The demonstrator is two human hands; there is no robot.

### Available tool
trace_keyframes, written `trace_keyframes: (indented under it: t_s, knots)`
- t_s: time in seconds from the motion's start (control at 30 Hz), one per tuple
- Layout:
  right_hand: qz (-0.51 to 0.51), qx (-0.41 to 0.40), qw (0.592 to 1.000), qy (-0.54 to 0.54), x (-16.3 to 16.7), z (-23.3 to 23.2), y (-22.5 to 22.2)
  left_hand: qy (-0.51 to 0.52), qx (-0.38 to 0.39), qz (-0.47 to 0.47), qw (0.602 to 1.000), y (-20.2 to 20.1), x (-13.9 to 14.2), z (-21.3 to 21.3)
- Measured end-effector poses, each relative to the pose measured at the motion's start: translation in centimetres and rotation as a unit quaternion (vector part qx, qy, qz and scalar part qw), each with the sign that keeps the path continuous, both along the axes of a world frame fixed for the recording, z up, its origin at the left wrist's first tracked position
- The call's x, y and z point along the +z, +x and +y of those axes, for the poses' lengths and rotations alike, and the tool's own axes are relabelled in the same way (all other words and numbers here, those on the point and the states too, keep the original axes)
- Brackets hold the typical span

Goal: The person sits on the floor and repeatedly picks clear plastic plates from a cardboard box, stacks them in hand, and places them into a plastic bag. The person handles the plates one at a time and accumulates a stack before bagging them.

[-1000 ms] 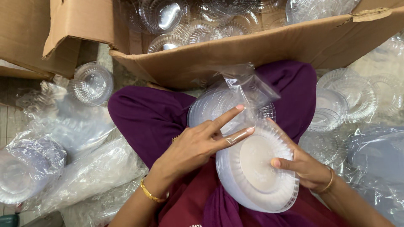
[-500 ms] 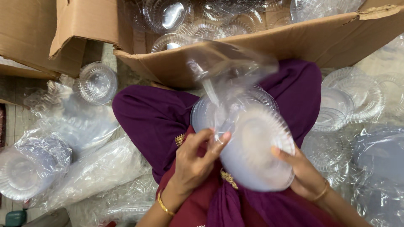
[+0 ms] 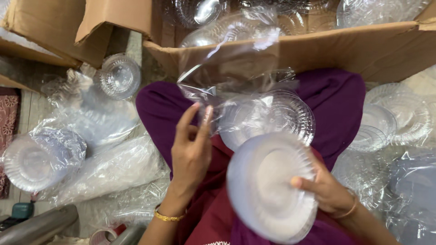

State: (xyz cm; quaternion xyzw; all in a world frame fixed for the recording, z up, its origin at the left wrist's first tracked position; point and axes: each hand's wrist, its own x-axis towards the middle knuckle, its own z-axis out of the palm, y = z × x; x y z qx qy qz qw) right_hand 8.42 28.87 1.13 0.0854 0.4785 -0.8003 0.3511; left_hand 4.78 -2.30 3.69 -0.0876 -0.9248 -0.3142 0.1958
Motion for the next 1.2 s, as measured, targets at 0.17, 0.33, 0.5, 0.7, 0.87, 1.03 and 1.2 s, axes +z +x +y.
trace_keyframes:
  t_s: [0.17,0.33,0.5,0.7,0.87,1.03,1.2]
  knots:
    - [0.112,0.074,0.98,0.149,2.3,-2.3,-0.6,-0.018,-0.083,-0.052,0.995,-0.6,0.7,-0.2]
    - [0.242,0.065,0.936,0.247,3.6,-2.4,-1.5,-0.047,-0.138,0.011,0.989,-0.2,1.0,-0.7]
    - [0.194,0.06,0.963,0.179,2.9,-2.3,-2.6,-0.065,-0.188,0.005,0.98,0.1,0.8,-1.6]
    - [0.01,-0.032,0.995,0.098,2.3,-2.7,-3.1,-0.014,-0.174,0.053,0.983,1.4,-0.7,-1.3]
    - [-0.019,-0.092,0.989,0.111,2.5,-3.5,-2.0,0.065,-0.094,0.182,0.977,2.1,-2.8,0.5]
    - [-0.045,-0.13,0.984,0.117,2.5,-3.3,-2.1,0.186,-0.094,0.191,0.959,2.2,-3.0,0.7]
    - [-0.008,-0.181,0.977,0.108,2.5,-3.4,-2.7,0.237,-0.059,0.034,0.969,3.8,-2.2,1.8]
